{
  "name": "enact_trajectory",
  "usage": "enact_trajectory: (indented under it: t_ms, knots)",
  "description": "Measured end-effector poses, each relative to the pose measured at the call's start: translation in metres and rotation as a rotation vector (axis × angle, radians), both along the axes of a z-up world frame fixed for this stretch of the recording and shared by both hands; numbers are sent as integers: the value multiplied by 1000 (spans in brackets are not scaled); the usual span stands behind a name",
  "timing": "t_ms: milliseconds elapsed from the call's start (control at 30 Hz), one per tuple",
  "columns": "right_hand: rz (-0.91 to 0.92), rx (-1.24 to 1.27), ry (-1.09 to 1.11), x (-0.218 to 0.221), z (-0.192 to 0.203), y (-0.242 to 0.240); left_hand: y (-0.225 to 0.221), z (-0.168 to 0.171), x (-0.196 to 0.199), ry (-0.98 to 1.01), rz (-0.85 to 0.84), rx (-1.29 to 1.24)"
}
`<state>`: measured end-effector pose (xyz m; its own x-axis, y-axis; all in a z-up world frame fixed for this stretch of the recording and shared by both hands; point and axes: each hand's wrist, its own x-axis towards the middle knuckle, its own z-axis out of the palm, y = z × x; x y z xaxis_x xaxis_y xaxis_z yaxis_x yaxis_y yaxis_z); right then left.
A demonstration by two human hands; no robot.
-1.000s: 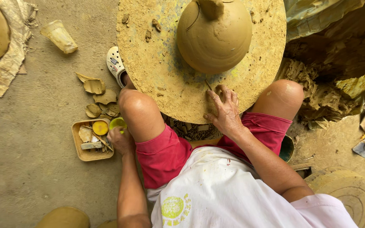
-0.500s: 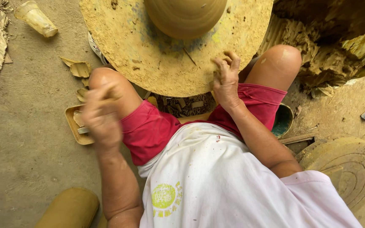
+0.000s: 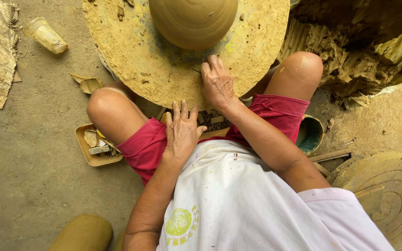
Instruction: The person shapes a clay vessel on a manual pottery wheel by hand, using a small yellow bowl to smooth the exterior and a thin tool to carve decorative lines around the middle.
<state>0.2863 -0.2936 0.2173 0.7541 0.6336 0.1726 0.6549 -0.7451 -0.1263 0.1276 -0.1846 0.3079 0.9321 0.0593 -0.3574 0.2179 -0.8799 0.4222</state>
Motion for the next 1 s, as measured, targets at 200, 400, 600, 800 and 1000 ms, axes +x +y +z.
enact_trajectory:
  t_ms: [200, 400, 600, 800, 1000]
  knots:
    - [-51, 145, 340, -8, 25, -22, 17, 1, 2, -52, 33, -104]
    - [-117, 423, 601, 0, 81, -47, 45, -1, 28, -162, 158, -56]
    - [86, 380, 397, 1, 77, -35, 33, 33, 20, -423, 140, -301]
    - [74, 269, 438, 7, 46, -35, 123, 17, -80, -842, 757, -240]
    - [70, 214, 383, -1, 46, -16, 261, -125, -228, -749, 1451, 66]
